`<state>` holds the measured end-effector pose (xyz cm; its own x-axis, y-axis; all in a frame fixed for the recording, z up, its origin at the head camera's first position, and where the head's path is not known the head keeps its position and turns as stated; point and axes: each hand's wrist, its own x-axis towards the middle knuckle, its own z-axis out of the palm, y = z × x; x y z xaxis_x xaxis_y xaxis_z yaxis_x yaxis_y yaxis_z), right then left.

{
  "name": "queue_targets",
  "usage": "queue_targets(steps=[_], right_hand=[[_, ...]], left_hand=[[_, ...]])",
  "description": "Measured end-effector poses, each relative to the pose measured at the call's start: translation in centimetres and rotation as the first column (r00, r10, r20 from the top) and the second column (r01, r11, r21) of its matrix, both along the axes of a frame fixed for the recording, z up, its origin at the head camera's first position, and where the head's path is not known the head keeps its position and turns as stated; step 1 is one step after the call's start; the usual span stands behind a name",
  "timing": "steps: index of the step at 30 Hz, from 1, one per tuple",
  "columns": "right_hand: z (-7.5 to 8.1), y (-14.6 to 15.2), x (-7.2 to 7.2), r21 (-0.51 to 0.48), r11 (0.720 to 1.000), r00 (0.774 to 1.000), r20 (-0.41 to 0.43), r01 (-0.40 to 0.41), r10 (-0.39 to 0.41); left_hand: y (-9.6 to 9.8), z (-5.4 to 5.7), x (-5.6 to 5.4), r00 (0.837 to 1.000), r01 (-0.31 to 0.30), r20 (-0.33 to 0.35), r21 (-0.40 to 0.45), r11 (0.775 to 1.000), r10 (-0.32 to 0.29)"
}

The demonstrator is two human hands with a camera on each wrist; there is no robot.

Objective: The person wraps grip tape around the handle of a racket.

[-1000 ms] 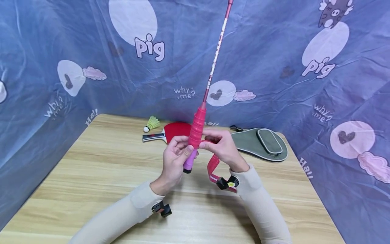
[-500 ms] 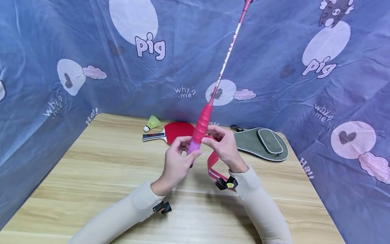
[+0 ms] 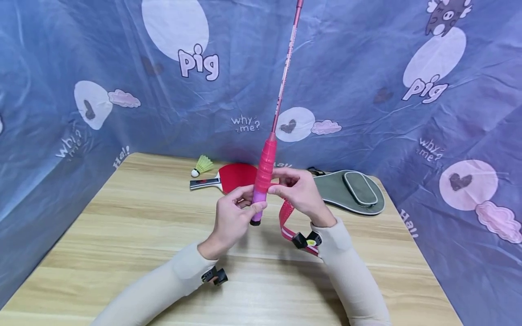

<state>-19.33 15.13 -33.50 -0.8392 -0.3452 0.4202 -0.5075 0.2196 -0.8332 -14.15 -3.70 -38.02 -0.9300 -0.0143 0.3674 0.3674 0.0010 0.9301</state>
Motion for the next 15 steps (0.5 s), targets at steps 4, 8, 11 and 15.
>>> queue_targets(steps=[4,8,11,15], right_hand=[[0.06,0.13,-0.15,-0.015,0.999,0.998,0.044,-0.052,0.052],[0.09,0.22,-0.32,-0.065,0.990,0.989,0.069,-0.123,0.127],[0.07,0.32,-0.41,-0.088,0.983,0.981,0.090,-0.162,0.170],[0.03,0.52,-0.40,-0.087,0.982,0.978,0.106,-0.170,0.179]], left_hand=[[0.01,-0.06,-0.10,0.999,0.035,0.020,0.025,0.999,-0.035],[0.09,0.09,-0.07,0.997,0.069,0.013,0.061,0.996,-0.070],[0.13,0.11,0.01,0.995,0.096,0.005,0.074,0.993,-0.097],[0.07,-0.10,0.06,0.991,0.130,-0.006,0.048,0.990,-0.130]])
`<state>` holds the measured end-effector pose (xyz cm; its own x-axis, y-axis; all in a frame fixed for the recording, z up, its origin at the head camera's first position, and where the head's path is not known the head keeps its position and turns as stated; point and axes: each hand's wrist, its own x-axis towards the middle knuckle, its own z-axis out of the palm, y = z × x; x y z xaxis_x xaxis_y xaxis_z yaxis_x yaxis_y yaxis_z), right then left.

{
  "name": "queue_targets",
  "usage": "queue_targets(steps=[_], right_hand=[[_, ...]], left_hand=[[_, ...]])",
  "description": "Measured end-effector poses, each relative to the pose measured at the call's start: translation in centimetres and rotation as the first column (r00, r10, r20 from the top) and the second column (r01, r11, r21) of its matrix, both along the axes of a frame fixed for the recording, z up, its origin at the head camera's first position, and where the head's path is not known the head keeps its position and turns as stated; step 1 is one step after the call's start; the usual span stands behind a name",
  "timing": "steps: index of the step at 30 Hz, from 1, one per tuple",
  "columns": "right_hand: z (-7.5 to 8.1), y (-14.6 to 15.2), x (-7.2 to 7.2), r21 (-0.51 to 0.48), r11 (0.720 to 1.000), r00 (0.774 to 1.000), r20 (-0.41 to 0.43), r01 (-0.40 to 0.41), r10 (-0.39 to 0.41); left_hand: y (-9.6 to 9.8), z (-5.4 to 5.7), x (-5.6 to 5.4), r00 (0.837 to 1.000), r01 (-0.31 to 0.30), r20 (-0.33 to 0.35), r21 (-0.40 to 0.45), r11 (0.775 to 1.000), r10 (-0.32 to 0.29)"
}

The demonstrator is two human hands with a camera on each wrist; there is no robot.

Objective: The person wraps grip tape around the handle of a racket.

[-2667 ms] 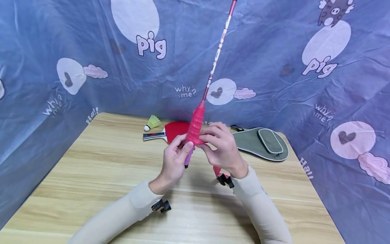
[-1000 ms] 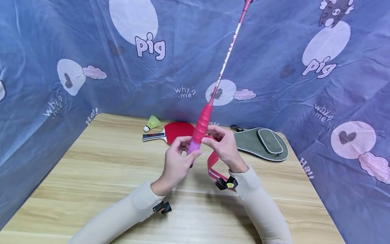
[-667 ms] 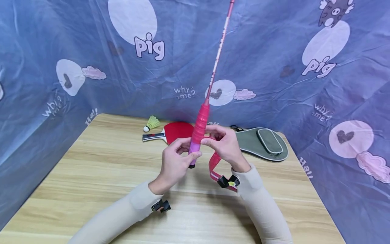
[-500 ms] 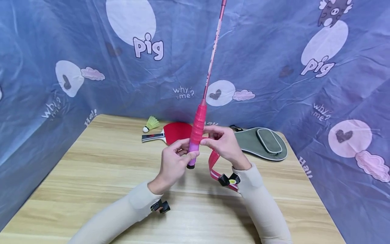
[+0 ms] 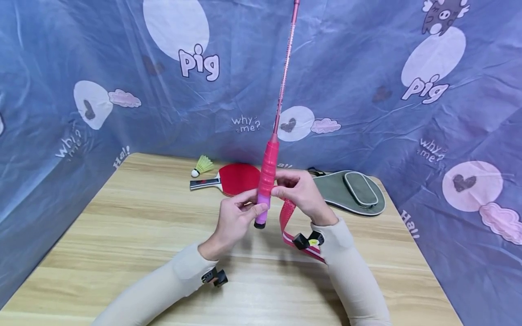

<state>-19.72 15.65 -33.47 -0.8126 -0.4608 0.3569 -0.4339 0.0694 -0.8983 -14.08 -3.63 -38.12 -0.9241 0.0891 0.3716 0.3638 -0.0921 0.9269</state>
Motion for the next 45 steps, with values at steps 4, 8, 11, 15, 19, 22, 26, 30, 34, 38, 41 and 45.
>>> queue_targets(steps=[4,8,11,15,19,22,26,30,34,38,41,45], right_hand=[[0.1,0.1,0.2,0.016,0.999,0.998,-0.032,0.050,-0.049],[0.1,0.0,0.4,0.026,0.993,0.990,-0.082,0.113,-0.110],[0.2,-0.1,0.6,0.037,0.990,0.986,-0.103,0.133,-0.128],[0.2,-0.2,0.6,0.062,0.988,0.984,-0.115,0.142,-0.134],[0.2,-0.1,0.5,0.086,0.986,0.986,-0.096,0.144,-0.135],[0.3,-0.1,0.6,0.091,0.986,0.989,-0.066,0.140,-0.135],[0.6,0.0,0.7,0.092,0.988,0.992,-0.034,0.126,-0.123],[0.9,0.2,0.9,0.124,0.984,0.991,-0.062,0.128,-0.121],[1.2,0.4,1.1,0.157,0.978,0.987,-0.107,0.137,-0.121],[1.2,0.5,1.0,0.163,0.980,0.990,-0.105,0.114,-0.098],[1.1,0.6,0.9,0.160,0.985,0.993,-0.103,0.071,-0.055],[0.9,0.7,0.8,0.140,0.990,0.992,-0.130,0.014,0.004]], left_hand=[[-0.1,-0.2,0.0,0.996,-0.002,-0.085,-0.107,0.994,-0.007],[-0.2,-0.3,-0.3,0.974,-0.119,-0.219,-0.254,0.960,0.063],[-0.1,-0.3,-0.4,0.954,-0.209,-0.273,-0.303,0.930,0.125],[-0.1,-0.1,-0.3,0.949,-0.250,-0.266,-0.302,0.920,0.171],[-0.1,-0.2,-0.1,0.951,-0.246,-0.256,-0.292,0.924,0.173],[-0.1,-0.3,-0.1,0.951,-0.237,-0.261,-0.273,0.932,0.165],[-0.1,-0.4,-0.1,0.958,-0.199,-0.253,-0.237,0.951,0.137],[-0.1,-0.4,-0.1,0.960,-0.164,-0.258,-0.214,0.963,0.106],[-0.2,-0.3,0.0,0.961,-0.141,-0.261,-0.189,0.972,0.088],[-0.2,-0.1,0.1,0.975,-0.082,-0.218,-0.151,0.985,0.047],[-0.2,0.0,0.1,0.987,-0.015,-0.162,-0.111,0.994,-0.003],[-0.2,0.0,0.1,0.993,0.070,-0.090,-0.050,0.996,-0.075]])
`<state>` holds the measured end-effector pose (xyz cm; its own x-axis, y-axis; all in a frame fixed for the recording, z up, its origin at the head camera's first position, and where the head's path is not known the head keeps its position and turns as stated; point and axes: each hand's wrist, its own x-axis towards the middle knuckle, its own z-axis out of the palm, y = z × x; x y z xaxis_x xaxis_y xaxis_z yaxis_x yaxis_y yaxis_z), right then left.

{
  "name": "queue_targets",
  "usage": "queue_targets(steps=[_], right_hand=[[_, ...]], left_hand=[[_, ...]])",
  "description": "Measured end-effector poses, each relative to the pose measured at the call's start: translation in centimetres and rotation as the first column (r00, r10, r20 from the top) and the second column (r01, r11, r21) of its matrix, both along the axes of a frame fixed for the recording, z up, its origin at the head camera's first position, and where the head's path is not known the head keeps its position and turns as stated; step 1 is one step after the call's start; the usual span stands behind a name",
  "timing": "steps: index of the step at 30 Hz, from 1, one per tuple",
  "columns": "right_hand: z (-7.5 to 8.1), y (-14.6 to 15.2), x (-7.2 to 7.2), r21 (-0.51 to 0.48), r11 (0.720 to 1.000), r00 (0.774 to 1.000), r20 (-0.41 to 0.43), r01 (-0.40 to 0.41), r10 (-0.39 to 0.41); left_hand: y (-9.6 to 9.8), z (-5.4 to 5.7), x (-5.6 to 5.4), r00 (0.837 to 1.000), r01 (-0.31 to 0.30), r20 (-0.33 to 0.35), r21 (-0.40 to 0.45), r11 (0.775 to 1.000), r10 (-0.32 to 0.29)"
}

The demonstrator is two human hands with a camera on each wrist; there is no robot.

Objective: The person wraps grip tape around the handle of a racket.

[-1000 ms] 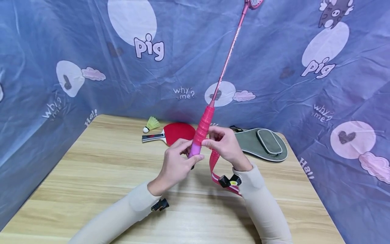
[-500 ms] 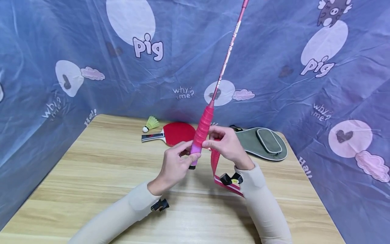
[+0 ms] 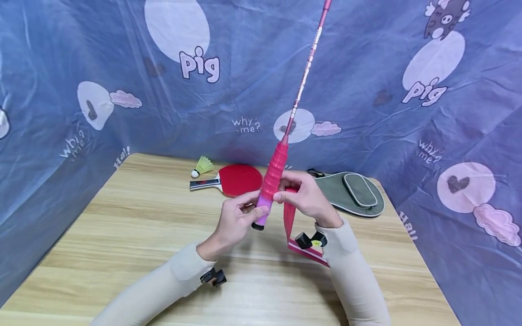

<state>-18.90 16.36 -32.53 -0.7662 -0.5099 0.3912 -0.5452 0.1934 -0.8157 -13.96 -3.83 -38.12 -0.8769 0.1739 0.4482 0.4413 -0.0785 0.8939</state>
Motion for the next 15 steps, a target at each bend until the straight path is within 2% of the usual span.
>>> queue_targets(steps=[3,5,7,9,11,15], right_hand=[[-0.2,0.0,0.1,-0.021,1.000,0.999,-0.044,-0.001,0.000],[-0.3,-0.2,0.2,-0.034,0.999,0.997,-0.070,0.022,-0.025],[-0.5,-0.3,0.2,-0.047,0.997,0.995,-0.088,0.053,-0.057],[-0.7,-0.5,0.3,-0.060,0.995,0.991,-0.104,0.083,-0.089],[-0.9,-0.7,0.3,-0.072,0.992,0.986,-0.125,0.103,-0.112],[-1.1,-1.0,0.3,-0.076,0.989,0.978,-0.156,0.126,-0.137]], left_hand=[[0.1,-0.2,-0.2,0.999,0.026,0.029,0.017,1.000,-0.026],[0.1,-0.3,-0.4,1.000,-0.009,0.006,-0.017,1.000,0.009],[0.1,-0.5,-0.6,0.996,-0.075,-0.053,-0.063,0.995,0.072],[0.1,-0.7,-0.7,0.981,-0.159,-0.128,-0.116,0.980,0.144],[0.1,-0.7,-0.7,0.958,-0.238,-0.199,-0.153,0.959,0.205],[0.1,-0.7,-0.6,0.929,-0.313,-0.262,-0.181,0.932,0.261]])
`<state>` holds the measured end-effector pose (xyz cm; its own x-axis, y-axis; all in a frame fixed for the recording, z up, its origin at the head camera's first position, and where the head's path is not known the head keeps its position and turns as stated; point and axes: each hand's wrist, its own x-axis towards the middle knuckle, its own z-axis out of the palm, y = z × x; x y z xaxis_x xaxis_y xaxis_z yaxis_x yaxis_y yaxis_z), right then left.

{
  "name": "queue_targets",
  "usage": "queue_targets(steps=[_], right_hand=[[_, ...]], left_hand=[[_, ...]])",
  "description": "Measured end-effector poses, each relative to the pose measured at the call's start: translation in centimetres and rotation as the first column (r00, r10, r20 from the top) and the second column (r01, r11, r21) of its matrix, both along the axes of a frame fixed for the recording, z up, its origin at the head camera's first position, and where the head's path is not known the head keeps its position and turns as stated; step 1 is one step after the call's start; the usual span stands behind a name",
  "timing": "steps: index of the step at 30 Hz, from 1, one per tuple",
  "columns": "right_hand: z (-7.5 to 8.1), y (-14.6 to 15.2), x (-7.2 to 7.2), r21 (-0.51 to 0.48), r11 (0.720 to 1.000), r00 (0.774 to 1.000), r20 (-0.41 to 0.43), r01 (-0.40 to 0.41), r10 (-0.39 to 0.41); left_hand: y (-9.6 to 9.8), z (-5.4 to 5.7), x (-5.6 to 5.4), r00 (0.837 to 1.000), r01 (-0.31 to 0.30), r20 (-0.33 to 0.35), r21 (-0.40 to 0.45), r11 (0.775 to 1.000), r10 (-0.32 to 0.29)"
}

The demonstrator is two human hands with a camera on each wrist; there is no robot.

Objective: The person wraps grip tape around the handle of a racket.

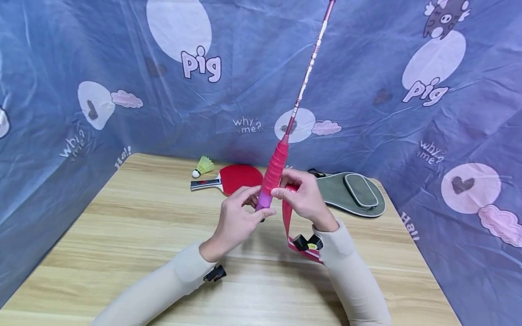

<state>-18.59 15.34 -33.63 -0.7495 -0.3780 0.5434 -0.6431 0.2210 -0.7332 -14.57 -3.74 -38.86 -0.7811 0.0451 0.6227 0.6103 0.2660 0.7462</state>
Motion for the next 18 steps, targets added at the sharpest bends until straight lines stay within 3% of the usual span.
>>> queue_targets(steps=[5,18], right_hand=[[0.19,-0.07,-0.03,0.023,1.000,1.000,0.025,0.005,-0.006],[0.73,-0.08,-0.08,0.006,1.000,0.994,0.113,0.000,0.000]], left_hand=[[-0.12,0.20,0.19,1.000,-0.019,0.007,0.002,1.000,0.019],[-0.55,0.86,0.33,0.995,0.092,0.042,0.008,0.996,-0.093]])
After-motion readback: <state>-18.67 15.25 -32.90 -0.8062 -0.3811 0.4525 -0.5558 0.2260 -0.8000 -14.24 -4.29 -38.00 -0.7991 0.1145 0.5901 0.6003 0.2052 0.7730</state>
